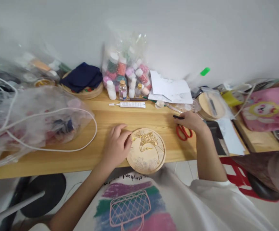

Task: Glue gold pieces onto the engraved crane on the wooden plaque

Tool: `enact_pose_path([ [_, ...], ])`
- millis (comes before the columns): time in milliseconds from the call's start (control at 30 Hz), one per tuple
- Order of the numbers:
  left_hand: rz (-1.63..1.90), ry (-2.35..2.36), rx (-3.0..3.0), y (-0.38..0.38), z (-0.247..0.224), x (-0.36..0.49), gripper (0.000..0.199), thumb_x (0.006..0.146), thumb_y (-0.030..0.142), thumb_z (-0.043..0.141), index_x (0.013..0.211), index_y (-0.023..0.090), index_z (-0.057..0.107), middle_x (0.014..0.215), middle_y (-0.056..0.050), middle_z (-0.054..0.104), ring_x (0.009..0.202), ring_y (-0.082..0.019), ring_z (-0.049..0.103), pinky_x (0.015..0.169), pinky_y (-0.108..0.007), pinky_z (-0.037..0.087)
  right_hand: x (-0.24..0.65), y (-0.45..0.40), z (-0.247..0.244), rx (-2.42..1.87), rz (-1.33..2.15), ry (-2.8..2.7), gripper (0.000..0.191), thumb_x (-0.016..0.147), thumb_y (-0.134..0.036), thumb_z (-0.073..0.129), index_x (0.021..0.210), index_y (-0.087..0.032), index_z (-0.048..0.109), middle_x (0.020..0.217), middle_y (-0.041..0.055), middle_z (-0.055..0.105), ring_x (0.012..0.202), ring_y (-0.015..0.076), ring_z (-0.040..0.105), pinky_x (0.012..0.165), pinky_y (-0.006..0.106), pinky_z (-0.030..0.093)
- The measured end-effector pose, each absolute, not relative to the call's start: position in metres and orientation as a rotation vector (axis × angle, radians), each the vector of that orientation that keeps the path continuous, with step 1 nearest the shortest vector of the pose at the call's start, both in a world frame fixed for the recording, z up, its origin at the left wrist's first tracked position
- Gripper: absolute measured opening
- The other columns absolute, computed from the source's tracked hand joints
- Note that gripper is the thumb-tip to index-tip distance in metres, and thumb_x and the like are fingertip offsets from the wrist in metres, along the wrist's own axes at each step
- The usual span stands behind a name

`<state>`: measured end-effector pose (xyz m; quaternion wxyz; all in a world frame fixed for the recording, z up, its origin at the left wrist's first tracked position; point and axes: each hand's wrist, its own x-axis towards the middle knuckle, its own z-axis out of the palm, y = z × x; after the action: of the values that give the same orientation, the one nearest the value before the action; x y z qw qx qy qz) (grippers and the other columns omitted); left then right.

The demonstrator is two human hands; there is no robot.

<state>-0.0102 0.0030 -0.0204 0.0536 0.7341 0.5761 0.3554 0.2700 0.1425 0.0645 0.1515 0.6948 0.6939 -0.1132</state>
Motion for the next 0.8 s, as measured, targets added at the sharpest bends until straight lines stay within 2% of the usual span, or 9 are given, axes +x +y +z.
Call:
enact_pose_path([
  [67, 1.087, 1.748, 2.23, 0.004, -0.022, -0.011, 0.013, 0.09, 0.017, 0.055, 0.096, 0.019, 0.066, 0.117, -0.011, 0.059, 0.111, -0.027, 0.057, 0.094, -0.05, 0.053, 0.264, 0.134, 0.067, 1.989, -0.289, 1.967, 0.031, 0.087, -0.038, 0.055, 0.083, -0.014, 0.074, 0.08, 0.0121, 0.073, 0.073, 0.0218, 0.065, 0.058, 0.029, 0.038],
  [133, 1.088, 1.742, 2.227, 0.004, -0.023, -0.011, 0.014, 0.09, 0.018, 0.054, 0.095, 0.018, 0.067, 0.116, -0.011, 0.059, 0.111, -0.028, 0.057, 0.095, -0.05, 0.052, 0.254, 0.13, 0.068, 2.001, -0.247, 1.943, 0.034, 0.09, -0.037, 0.052, 0.093, -0.011, 0.074, 0.093, 0.0176, 0.074, 0.083, 0.025, 0.068, 0.061, 0.029, 0.041],
  [233, 1.081, 1.737, 2.221, 0.006, -0.024, -0.012, 0.016, 0.09, 0.02, 0.053, 0.095, 0.018, 0.069, 0.116, -0.011, 0.06, 0.111, -0.029, 0.057, 0.096, -0.051, 0.051, 0.239, 0.134, 0.067, 2.001, -0.234, 1.886, 0.029, 0.087, -0.025, 0.059, 0.105, -0.006, 0.071, 0.104, 0.0227, 0.072, 0.098, 0.0297, 0.069, 0.069, 0.031, 0.046],
  [300, 1.078, 1.735, 2.221, 0.007, -0.025, -0.013, 0.017, 0.089, 0.02, 0.054, 0.095, 0.019, 0.07, 0.117, -0.012, 0.06, 0.111, -0.029, 0.057, 0.097, -0.051, 0.051, 0.232, 0.142, 0.067, 1.996, -0.248, 1.846, 0.028, 0.089, -0.022, 0.061, 0.11, -0.007, 0.069, 0.109, 0.0214, 0.07, 0.105, 0.0289, 0.067, 0.079, 0.033, 0.051],
  [433, 1.091, 1.736, 2.217, 0.009, -0.028, -0.014, 0.017, 0.087, 0.019, 0.056, 0.093, 0.018, 0.071, 0.117, -0.013, 0.06, 0.112, -0.03, 0.057, 0.099, -0.05, 0.05, 0.23, 0.154, 0.065, 1.996, -0.287, 1.791, 0.037, 0.094, -0.037, 0.062, 0.124, -0.015, 0.059, 0.125, 0.0106, 0.062, 0.109, 0.0221, 0.064, 0.092, 0.043, 0.056],
  [800, 1.106, 1.736, 2.168, 0.011, -0.031, -0.014, 0.013, 0.085, 0.018, 0.06, 0.091, 0.02, 0.071, 0.117, -0.011, 0.061, 0.114, -0.029, 0.057, 0.101, -0.051, 0.049, 0.238, 0.139, 0.055, 2.015, -0.325, 1.925, 0.037, 0.095, -0.039, 0.061, 0.124, -0.017, 0.06, 0.125, 0.0103, 0.062, 0.108, 0.0216, 0.064, 0.092, 0.043, 0.056],
])
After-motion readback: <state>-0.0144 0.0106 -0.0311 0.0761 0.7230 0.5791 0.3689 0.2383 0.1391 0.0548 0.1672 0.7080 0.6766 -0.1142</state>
